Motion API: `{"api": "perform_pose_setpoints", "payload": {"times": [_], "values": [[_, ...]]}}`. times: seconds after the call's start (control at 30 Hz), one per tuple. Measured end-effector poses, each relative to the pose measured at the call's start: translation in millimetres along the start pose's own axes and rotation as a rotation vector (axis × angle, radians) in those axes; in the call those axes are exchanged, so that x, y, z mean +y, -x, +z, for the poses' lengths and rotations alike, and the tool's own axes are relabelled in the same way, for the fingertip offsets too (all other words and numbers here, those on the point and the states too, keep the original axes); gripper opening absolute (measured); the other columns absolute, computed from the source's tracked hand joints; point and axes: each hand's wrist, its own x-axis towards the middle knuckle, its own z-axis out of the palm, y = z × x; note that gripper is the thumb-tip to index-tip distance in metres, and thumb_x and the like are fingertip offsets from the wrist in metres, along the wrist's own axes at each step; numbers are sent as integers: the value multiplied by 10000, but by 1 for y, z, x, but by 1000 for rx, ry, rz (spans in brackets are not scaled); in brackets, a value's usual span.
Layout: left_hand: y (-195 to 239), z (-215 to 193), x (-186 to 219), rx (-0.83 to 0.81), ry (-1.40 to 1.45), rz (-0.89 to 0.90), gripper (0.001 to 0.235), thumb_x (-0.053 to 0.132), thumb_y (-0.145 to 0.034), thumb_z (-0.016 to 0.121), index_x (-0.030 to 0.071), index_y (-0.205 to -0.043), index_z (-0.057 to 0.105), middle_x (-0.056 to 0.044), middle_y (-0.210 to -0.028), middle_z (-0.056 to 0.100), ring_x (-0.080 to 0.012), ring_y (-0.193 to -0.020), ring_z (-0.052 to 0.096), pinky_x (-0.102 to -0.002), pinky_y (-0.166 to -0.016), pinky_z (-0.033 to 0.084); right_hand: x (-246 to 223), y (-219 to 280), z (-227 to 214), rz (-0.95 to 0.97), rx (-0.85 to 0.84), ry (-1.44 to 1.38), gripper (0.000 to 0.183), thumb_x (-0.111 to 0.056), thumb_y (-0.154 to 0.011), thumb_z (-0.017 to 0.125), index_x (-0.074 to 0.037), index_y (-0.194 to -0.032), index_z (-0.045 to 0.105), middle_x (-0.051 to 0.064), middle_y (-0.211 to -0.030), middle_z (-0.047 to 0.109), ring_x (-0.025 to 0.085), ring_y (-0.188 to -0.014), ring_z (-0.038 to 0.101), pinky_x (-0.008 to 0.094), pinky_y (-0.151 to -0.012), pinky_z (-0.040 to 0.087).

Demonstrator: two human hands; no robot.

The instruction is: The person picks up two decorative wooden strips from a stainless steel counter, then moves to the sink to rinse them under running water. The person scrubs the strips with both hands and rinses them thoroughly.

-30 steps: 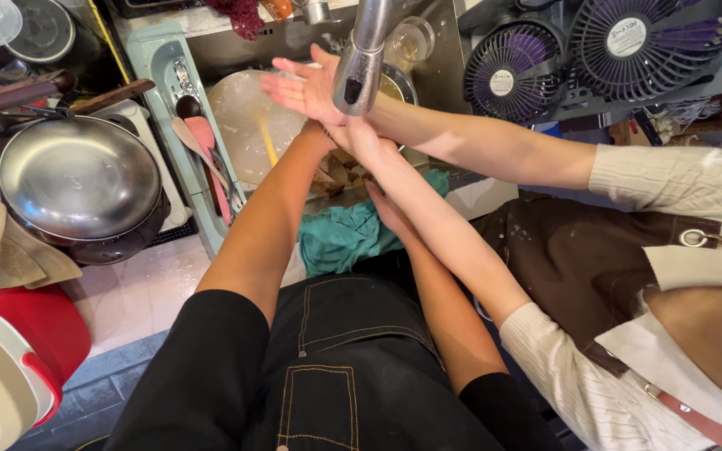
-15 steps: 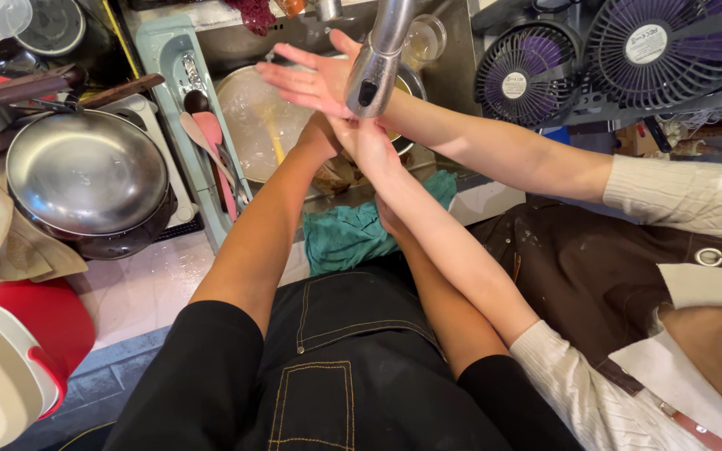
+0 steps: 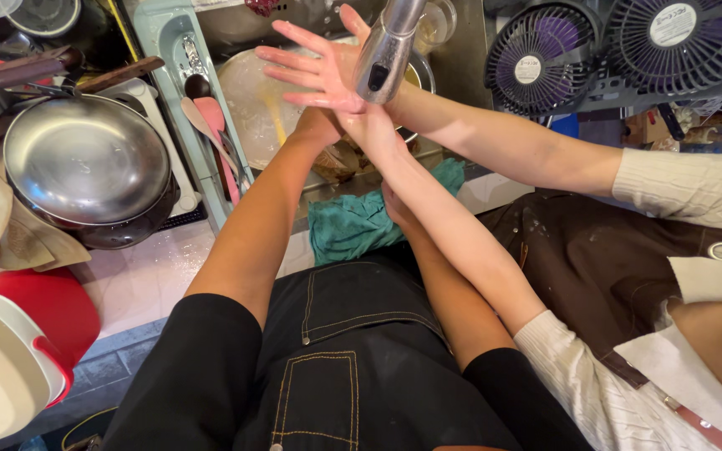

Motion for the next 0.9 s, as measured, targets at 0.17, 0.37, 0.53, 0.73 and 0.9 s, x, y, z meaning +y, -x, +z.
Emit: {"api": "perform_pose_setpoints", "payload": {"times": [0.17,0.37,0.53,0.73,0.9], "values": [[3,-3,15,32,52,29,581,324,-1054,563,72,-1550,393,-238,-1578,426,-390,-1449,435,-476,-1161,384,-4,3,-7,28,-3,28,899,-732,-967,356,-244,-1700,172,119,-1773,178,304,-1620,216,523,-1316,235],[-1,13,-21,-97,-134,-229,623,299,-989,549,180,-1581,395,-165,-1618,404,-354,-1482,406,-457,-1179,380,-1,3,-13,42,-1,-18,894,-743,-953,339,-282,-1698,163,107,-1764,179,308,-1616,220,541,-1317,234],[-35,95,-55,757,616,-107,859,237,-964,672,85,-1615,131,-184,-1686,165,-322,-1557,212,-434,-1224,276,8,0,-13,66,59,-230,890,-753,-941,325,-314,-1696,156,97,-1757,180,311,-1613,224,557,-1317,234],[-24,83,-101,345,330,-90,763,313,-1074,527,76,-1666,108,-180,-1747,116,-291,-1605,208,-405,-1268,260,10,-4,-13,62,41,-398,865,-714,-933,342,-323,-1675,133,119,-1771,75,330,-1622,142,602,-1309,134],[-14,43,-77,-89,-199,-98,759,414,-1001,591,160,-1623,238,-170,-1693,224,-324,-1558,250,-424,-1238,277,7,-2,-15,61,102,-514,862,-694,-943,326,-247,-1661,159,158,-1755,63,362,-1598,131,630,-1276,109]]}}
